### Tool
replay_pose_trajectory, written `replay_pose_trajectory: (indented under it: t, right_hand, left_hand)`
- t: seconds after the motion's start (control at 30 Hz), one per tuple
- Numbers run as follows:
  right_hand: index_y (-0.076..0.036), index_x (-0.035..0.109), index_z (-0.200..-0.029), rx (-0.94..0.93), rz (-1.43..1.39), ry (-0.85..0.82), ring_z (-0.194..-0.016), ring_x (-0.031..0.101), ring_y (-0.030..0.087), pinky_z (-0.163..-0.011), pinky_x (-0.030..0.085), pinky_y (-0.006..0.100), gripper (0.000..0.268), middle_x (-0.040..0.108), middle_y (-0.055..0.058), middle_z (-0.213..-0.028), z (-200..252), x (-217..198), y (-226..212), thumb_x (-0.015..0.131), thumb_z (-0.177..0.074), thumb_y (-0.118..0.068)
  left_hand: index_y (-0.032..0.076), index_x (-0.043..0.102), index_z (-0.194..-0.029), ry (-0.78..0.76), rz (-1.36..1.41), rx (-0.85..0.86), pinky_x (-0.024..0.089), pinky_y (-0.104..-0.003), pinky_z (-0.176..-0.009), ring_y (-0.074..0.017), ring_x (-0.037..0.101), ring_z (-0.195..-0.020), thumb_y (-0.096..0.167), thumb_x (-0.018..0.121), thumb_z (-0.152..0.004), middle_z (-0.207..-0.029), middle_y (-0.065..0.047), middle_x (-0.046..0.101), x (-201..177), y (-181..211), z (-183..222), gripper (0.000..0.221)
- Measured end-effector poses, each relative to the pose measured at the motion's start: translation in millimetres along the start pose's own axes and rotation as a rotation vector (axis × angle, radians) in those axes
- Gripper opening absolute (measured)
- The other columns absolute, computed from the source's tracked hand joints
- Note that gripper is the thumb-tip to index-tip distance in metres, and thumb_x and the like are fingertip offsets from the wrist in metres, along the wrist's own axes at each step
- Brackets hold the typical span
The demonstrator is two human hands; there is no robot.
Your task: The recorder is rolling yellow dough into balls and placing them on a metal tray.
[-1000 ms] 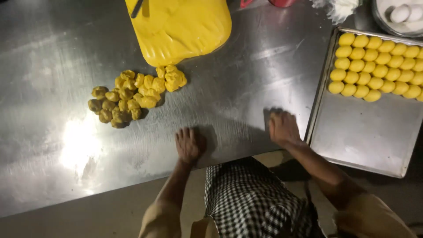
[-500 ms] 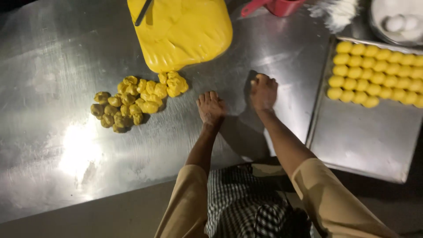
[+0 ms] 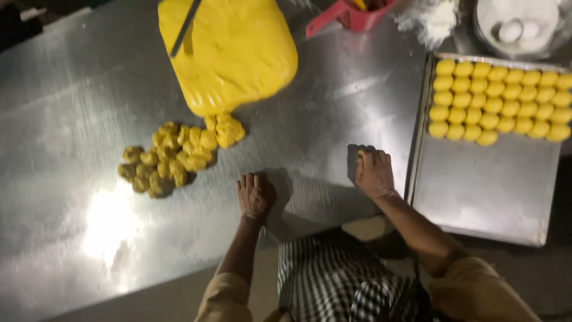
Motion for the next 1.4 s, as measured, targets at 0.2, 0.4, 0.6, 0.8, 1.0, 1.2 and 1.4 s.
replay_pose_trajectory:
  t: [0.2,0.4,0.6,0.8,1.0,1.2,1.4]
  right_hand:
    - [-0.003,0.06,-0.112,0.279,0.148,0.146,-0.083,0.059,0.034,-0.082,0.044,0.048,0.014,0.066,0.015,-0.093,-84,14,25,0.06,-0.098,-0.007]
    - [-0.005,0.057,-0.108,0.389,0.204,0.39,-0.082,0.059,0.032,-0.082,0.045,0.048,0.016,0.066,0.014,-0.093,-123,22,12,0.066,-0.1,-0.015]
    - [-0.007,0.059,-0.107,0.459,-0.205,0.209,-0.079,0.059,0.033,-0.078,0.045,0.048,0.01,0.063,0.013,-0.085,-50,30,-18,0.056,-0.099,-0.011]
    - [-0.001,0.062,-0.111,-0.337,-0.031,0.108,-0.086,0.059,0.034,-0.081,0.048,0.048,0.018,0.062,0.017,-0.094,20,-13,-50,0.061,-0.094,-0.009]
    - [0.001,0.06,-0.109,0.159,0.093,0.188,-0.084,0.06,0.036,-0.078,0.044,0.049,0.023,0.064,0.019,-0.099,-57,-12,4,0.062,-0.087,-0.005]
    - [-0.006,0.06,-0.099,0.489,0.224,0.183,-0.079,0.059,0.032,-0.079,0.044,0.048,0.008,0.063,0.013,-0.083,-120,22,39,0.063,-0.092,-0.008]
    - [-0.008,0.059,-0.104,0.559,0.238,0.469,-0.086,0.06,0.036,-0.084,0.045,0.049,0.015,0.065,0.014,-0.092,-116,29,12,0.065,-0.09,-0.009]
  left_hand:
    - [0.001,0.06,-0.115,0.154,-0.044,-0.112,0.04,-0.051,-0.098,-0.0361,0.055,-0.109,0.022,0.063,-0.084,-0.114,-0.014,0.061,39,-16,-81,0.038]
    - [0.006,0.063,-0.099,0.235,0.039,-0.246,0.045,-0.05,-0.094,-0.0361,0.058,-0.104,0.018,0.06,-0.086,-0.104,-0.015,0.063,-27,56,-122,0.018]
    - [0.001,0.064,-0.103,0.269,0.052,-0.166,0.045,-0.049,-0.085,-0.0362,0.057,-0.095,0.017,0.06,-0.079,-0.102,-0.017,0.064,-21,65,-38,0.029]
    - [0.001,0.062,-0.104,0.209,0.012,0.121,0.045,-0.049,-0.086,-0.0387,0.055,-0.096,0.027,0.07,-0.08,-0.105,-0.021,0.06,-32,31,10,0.036]
    - [0.005,0.065,-0.099,0.158,0.047,-0.04,0.044,-0.05,-0.084,-0.036,0.057,-0.093,0.022,0.067,-0.081,-0.096,-0.015,0.061,-10,12,-80,0.025]
    - [0.007,0.062,-0.085,0.031,-0.074,-0.15,0.045,-0.047,-0.097,-0.0334,0.059,-0.095,0.019,0.061,-0.088,-0.092,-0.013,0.061,-16,44,-154,0.013]
    - [0.0,0.063,-0.098,0.349,0.129,-0.13,0.045,-0.05,-0.086,-0.0389,0.057,-0.092,0.017,0.062,-0.079,-0.095,-0.019,0.062,-39,72,-133,0.026]
Point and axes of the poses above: each hand's wrist, its own z-axis away from the middle knuckle, its own x-axis out of the palm, y = z × x, the point moved 8 cm from there along -z, towards the middle knuckle
